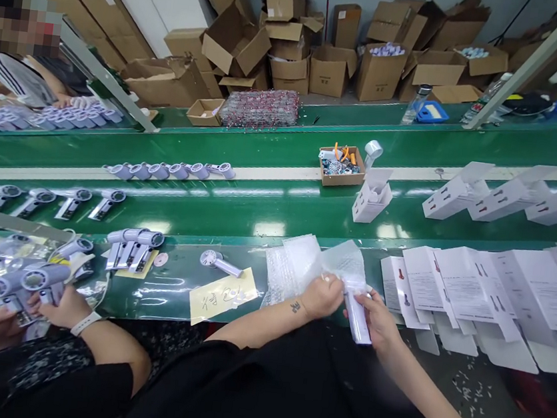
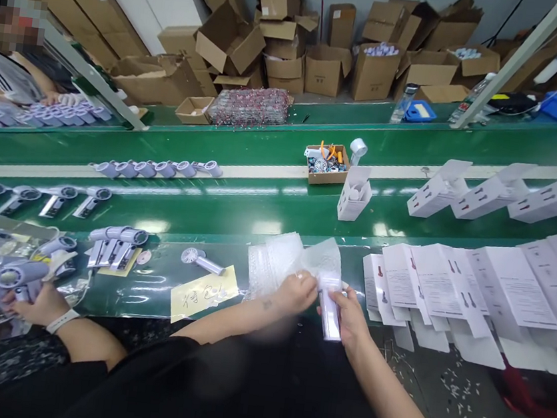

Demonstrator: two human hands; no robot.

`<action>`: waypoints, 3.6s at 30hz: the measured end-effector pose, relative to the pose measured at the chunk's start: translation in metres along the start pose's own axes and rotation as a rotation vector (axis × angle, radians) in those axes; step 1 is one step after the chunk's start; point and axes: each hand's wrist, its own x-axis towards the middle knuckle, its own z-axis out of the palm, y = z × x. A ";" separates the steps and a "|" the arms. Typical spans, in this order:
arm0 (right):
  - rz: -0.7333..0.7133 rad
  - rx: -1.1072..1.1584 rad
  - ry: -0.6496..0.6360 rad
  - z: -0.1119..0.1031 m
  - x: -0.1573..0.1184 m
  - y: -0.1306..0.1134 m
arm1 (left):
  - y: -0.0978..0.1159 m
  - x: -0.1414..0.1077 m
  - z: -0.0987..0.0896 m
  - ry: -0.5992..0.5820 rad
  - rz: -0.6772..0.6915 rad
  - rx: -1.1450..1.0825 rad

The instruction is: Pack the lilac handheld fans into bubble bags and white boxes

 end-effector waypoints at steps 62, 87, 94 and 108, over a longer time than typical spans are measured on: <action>-1.361 -2.334 -0.424 0.076 0.010 -0.155 | -0.034 0.006 -0.107 0.675 -0.848 -1.547; -1.110 -1.142 0.092 0.005 0.080 -0.023 | 0.039 0.123 -0.118 0.527 -0.464 0.189; -1.159 -1.187 -0.141 0.011 0.081 -0.031 | 0.039 0.101 -0.096 0.539 -0.414 -0.360; -0.896 -1.141 -0.115 0.004 0.072 -0.056 | 0.042 0.034 -0.055 0.055 -0.069 0.105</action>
